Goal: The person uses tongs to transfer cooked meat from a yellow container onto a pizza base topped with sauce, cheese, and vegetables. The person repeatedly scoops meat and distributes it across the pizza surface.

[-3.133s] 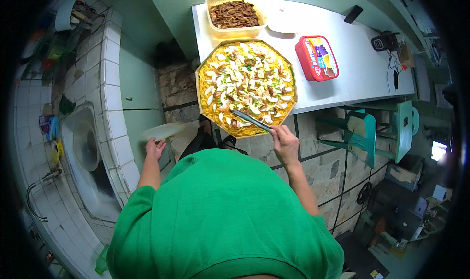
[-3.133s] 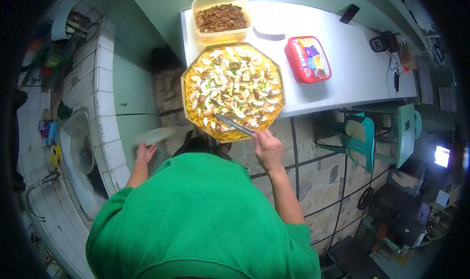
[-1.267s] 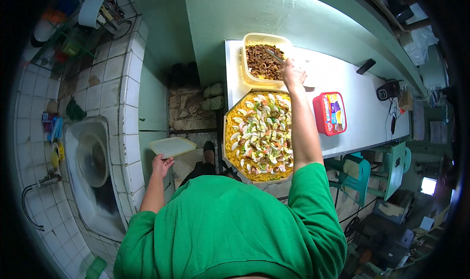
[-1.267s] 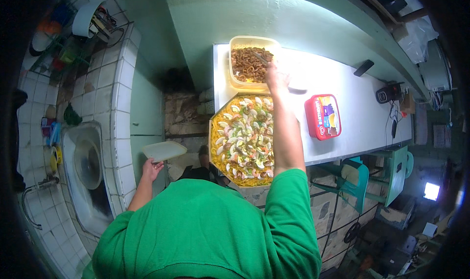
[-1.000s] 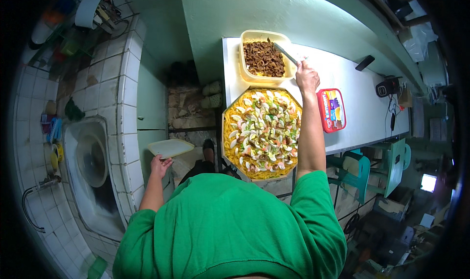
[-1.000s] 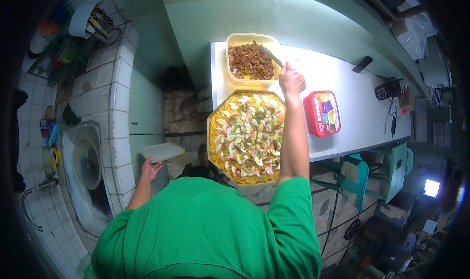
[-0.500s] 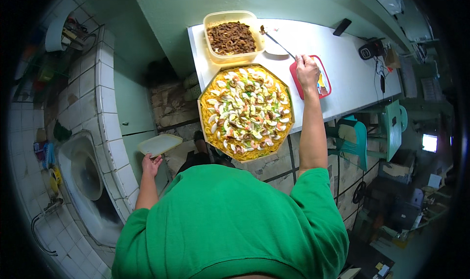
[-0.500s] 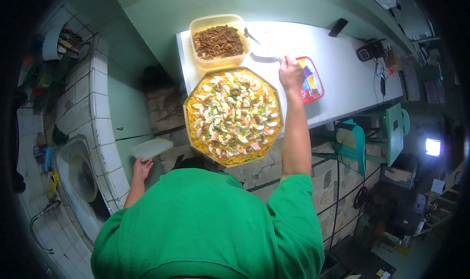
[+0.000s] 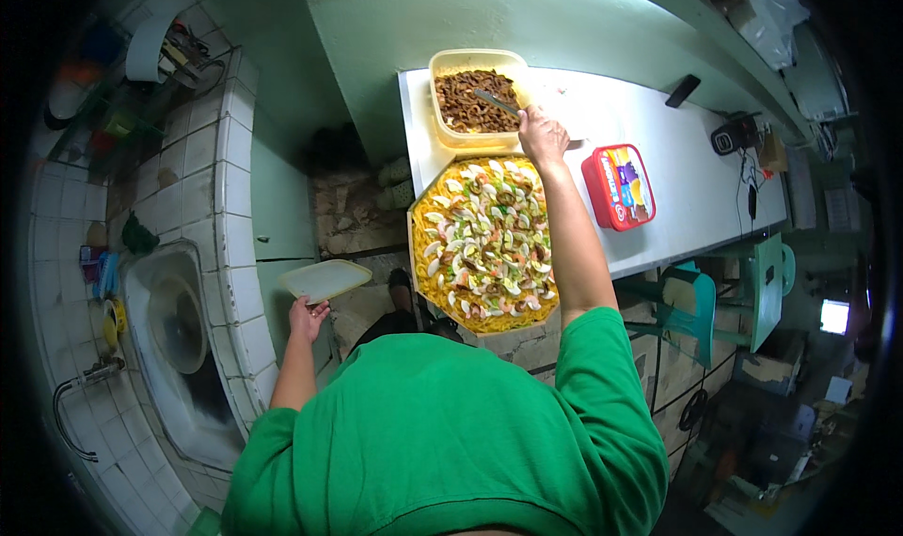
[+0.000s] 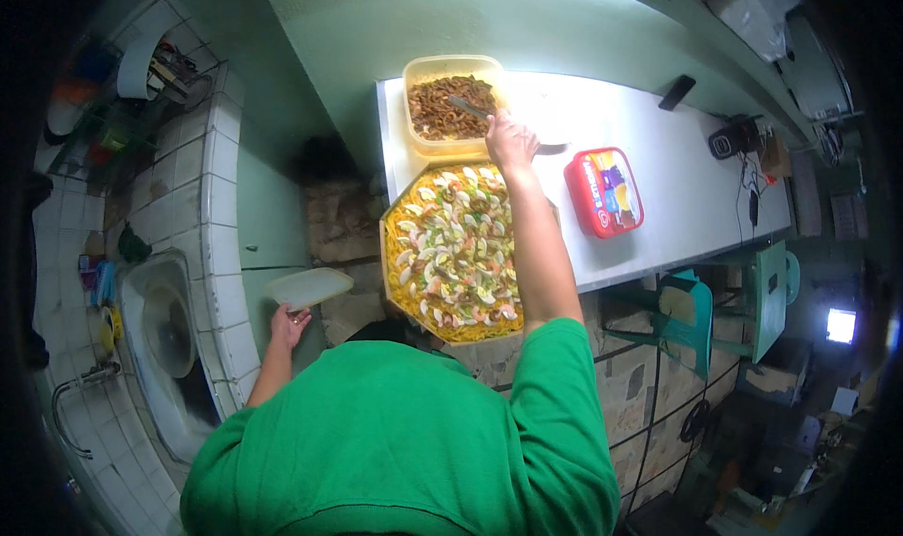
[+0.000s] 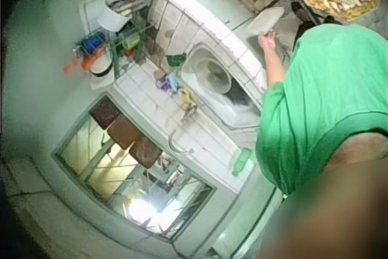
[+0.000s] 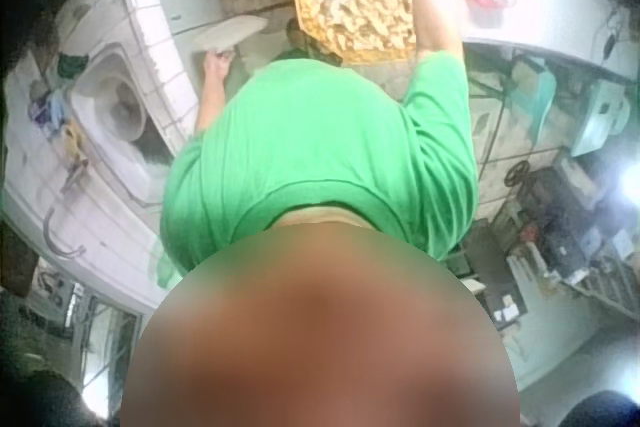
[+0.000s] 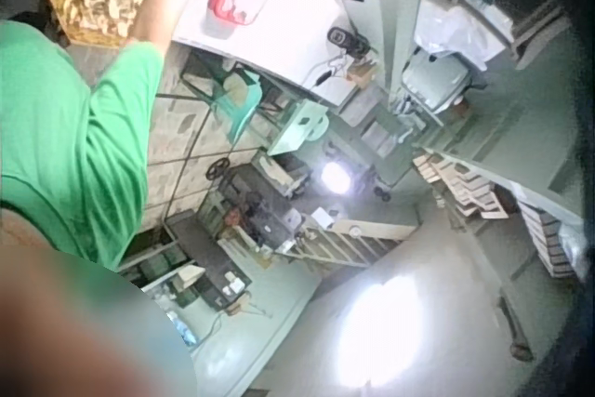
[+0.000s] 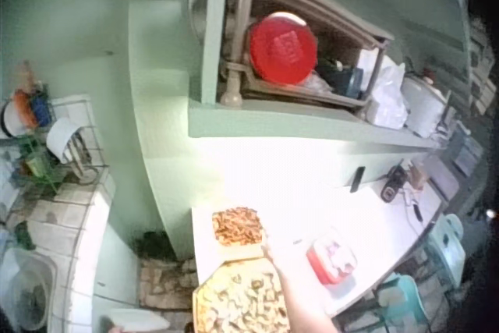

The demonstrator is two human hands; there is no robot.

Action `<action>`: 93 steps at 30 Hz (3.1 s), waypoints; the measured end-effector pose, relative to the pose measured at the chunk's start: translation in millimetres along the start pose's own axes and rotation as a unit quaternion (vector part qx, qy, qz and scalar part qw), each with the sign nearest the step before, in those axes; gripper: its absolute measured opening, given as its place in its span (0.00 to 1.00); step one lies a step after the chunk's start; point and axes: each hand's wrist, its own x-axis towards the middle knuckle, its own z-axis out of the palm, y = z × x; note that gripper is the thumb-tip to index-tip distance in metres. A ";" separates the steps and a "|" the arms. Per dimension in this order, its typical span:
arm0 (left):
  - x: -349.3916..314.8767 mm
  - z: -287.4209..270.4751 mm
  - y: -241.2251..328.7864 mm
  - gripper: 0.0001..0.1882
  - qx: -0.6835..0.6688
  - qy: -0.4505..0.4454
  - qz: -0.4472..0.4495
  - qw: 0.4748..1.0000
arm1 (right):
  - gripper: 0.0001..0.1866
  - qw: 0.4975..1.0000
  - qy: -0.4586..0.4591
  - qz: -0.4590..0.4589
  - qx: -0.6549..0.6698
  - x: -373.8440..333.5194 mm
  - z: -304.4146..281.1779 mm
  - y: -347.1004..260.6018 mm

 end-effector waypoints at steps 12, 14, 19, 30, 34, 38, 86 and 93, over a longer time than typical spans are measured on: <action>3.6 -23.7 -6.2 0.17 -0.020 0.050 -0.019 0.998 | 0.15 0.998 -0.023 -0.045 -0.028 36.8 22.3 -50.4; 4.3 -28.3 -6.5 0.17 -0.016 0.054 -0.023 0.998 | 0.15 0.999 -0.021 -0.029 -0.011 34.6 14.0 -46.8; 6.1 -30.9 -7.0 0.18 -0.022 0.065 -0.039 0.997 | 0.15 1.000 -0.027 -0.014 -0.005 28.0 6.3 -43.3; -6.1 -28.2 -9.9 0.20 -0.029 0.026 -0.018 0.999 | 0.14 1.000 0.005 -0.011 0.019 21.9 1.4 -36.2; -1.7 -37.2 -15.0 0.21 -0.028 0.047 -0.044 0.998 | 0.18 0.999 0.025 0.002 0.021 -2.4 -23.7 -1.0; 5.4 -43.0 -21.5 0.22 -0.019 0.043 -0.041 0.998 | 0.17 0.987 0.091 0.022 0.131 -34.8 -41.7 51.3; -4.3 -6.3 -32.3 0.18 -0.003 0.060 -0.032 0.998 | 0.16 0.989 0.069 0.018 0.133 -80.9 -51.5 83.3; 6.6 -2.8 -18.4 0.16 -0.037 0.006 -0.017 0.999 | 0.21 0.997 0.001 0.063 -0.044 24.2 -3.1 43.1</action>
